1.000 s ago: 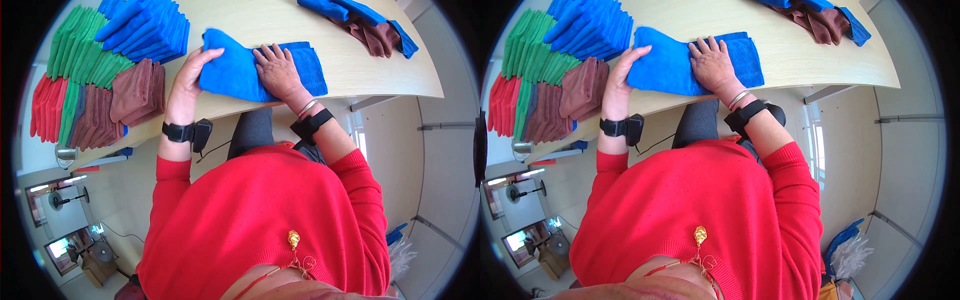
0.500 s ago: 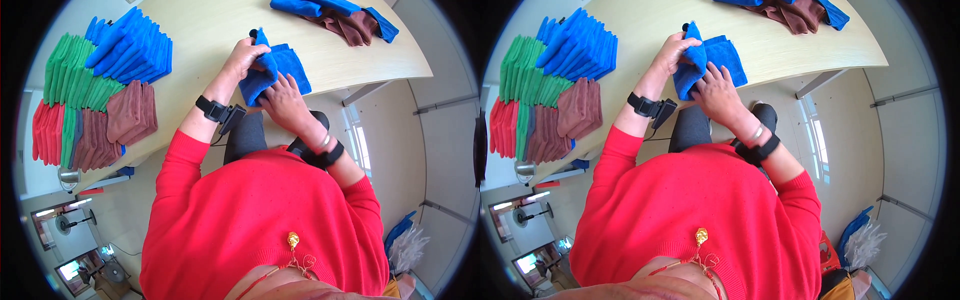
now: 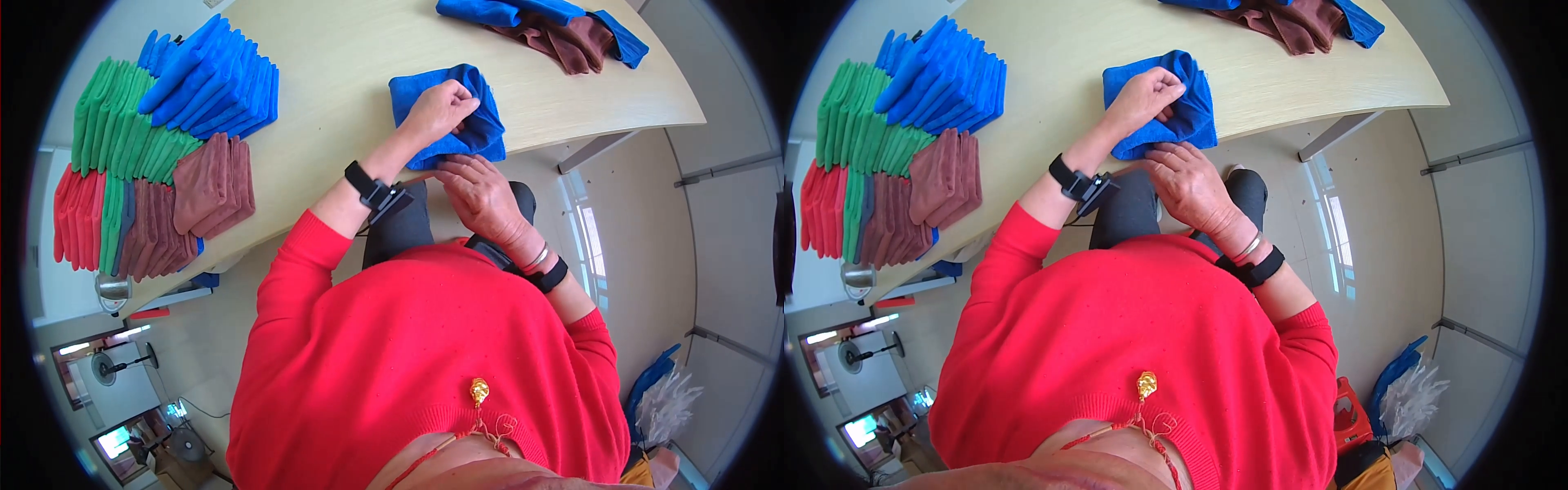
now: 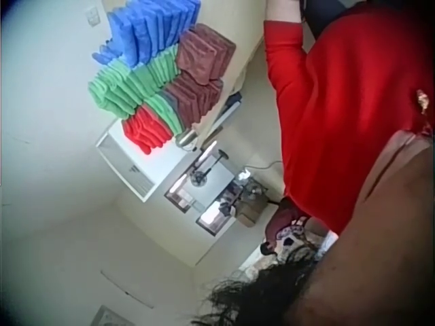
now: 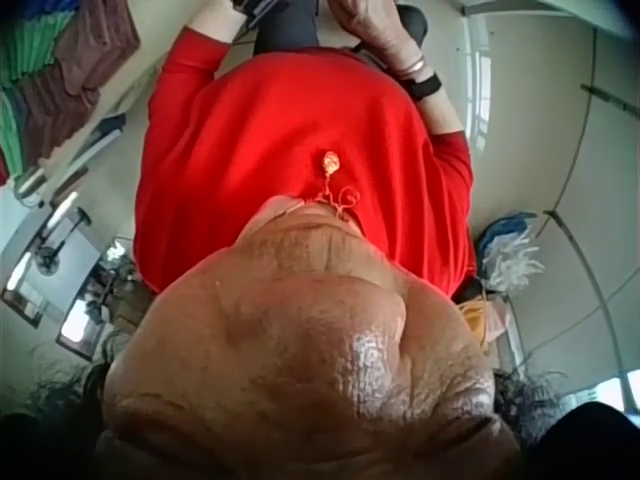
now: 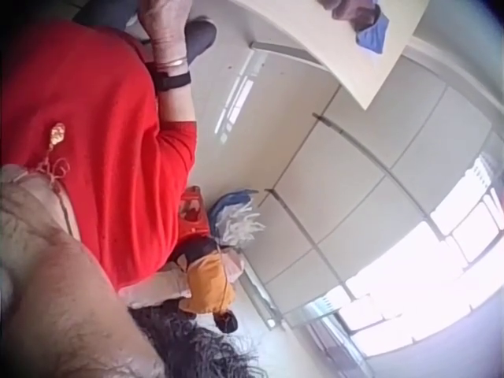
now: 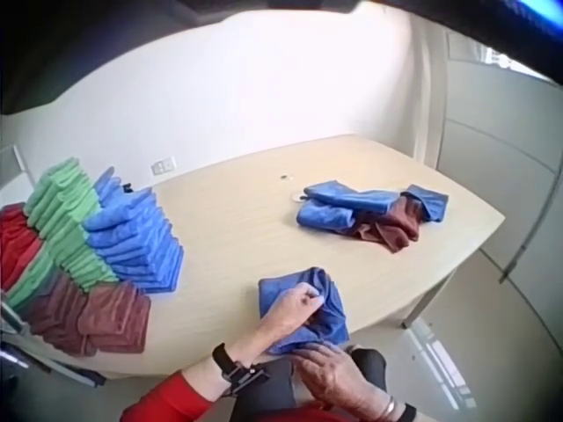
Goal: The person folds blue towels and a brown towel by hand, smoothing each one out on the table before folding them into rectangles and placing them onto a stack.
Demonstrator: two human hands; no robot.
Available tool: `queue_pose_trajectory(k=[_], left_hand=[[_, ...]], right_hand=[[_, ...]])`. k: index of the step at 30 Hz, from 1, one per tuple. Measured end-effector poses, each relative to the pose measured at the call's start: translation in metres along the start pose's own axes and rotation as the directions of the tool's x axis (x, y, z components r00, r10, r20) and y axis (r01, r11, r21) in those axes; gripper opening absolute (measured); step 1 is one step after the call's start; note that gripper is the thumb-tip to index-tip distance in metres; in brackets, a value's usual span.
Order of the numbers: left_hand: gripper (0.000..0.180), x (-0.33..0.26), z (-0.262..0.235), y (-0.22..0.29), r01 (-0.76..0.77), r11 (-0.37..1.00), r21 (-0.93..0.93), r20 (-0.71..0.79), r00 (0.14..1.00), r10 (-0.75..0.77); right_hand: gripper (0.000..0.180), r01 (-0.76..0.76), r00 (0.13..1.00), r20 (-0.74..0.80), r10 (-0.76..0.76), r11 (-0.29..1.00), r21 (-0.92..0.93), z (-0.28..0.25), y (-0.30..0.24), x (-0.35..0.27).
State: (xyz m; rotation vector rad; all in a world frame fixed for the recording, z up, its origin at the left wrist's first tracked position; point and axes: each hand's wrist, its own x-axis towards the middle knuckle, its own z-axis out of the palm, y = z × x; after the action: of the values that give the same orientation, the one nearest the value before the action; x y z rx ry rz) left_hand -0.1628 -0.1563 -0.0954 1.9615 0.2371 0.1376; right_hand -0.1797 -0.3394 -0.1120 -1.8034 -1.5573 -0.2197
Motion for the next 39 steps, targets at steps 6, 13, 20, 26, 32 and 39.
queue_pose_trajectory(k=[6, 13, 20, 26, 32, 39], left_hand=[[0.044, -0.053, -0.02, -0.002, -0.316, 0.701, 0.639, -0.094, 0.873, 0.479], [0.075, -0.084, -0.01, -0.03, -0.21, 0.5, 0.84, 0.063, 0.954, 0.294], [0.078, -0.093, -0.017, -0.034, -0.227, 0.446, 0.866, 0.078, 0.941, 0.328], [0.067, -0.075, -0.038, -0.044, -0.22, 0.597, 0.772, -0.001, 0.938, 0.347], [0.06, -0.036, -0.045, -0.041, -0.109, 0.441, 0.891, -0.05, 0.942, 0.333], [0.063, -0.049, -0.039, -0.059, -0.011, 0.531, 0.847, -0.059, 0.992, 0.114]], right_hand=[[0.021, -0.11, 0.98, -0.162, 0.117, 0.993, 0.052, -0.02, 0.0, 0.019], [0.043, -0.168, 0.985, -0.077, 0.152, 0.932, -0.32, 0.027, 0.061, 0.076], [0.054, -0.37, 0.906, 0.034, 0.422, 0.829, -0.42, 0.03, 0.09, 0.073], [0.053, -0.401, 0.908, -0.093, 0.408, 0.785, -0.473, 0.016, 0.09, 0.077], [0.051, -0.234, 0.972, -0.058, 0.23, 0.892, -0.386, 0.039, 0.056, 0.073], [0.05, -0.231, 0.968, 0.015, 0.25, 0.915, -0.331, 0.046, 0.044, 0.049]])
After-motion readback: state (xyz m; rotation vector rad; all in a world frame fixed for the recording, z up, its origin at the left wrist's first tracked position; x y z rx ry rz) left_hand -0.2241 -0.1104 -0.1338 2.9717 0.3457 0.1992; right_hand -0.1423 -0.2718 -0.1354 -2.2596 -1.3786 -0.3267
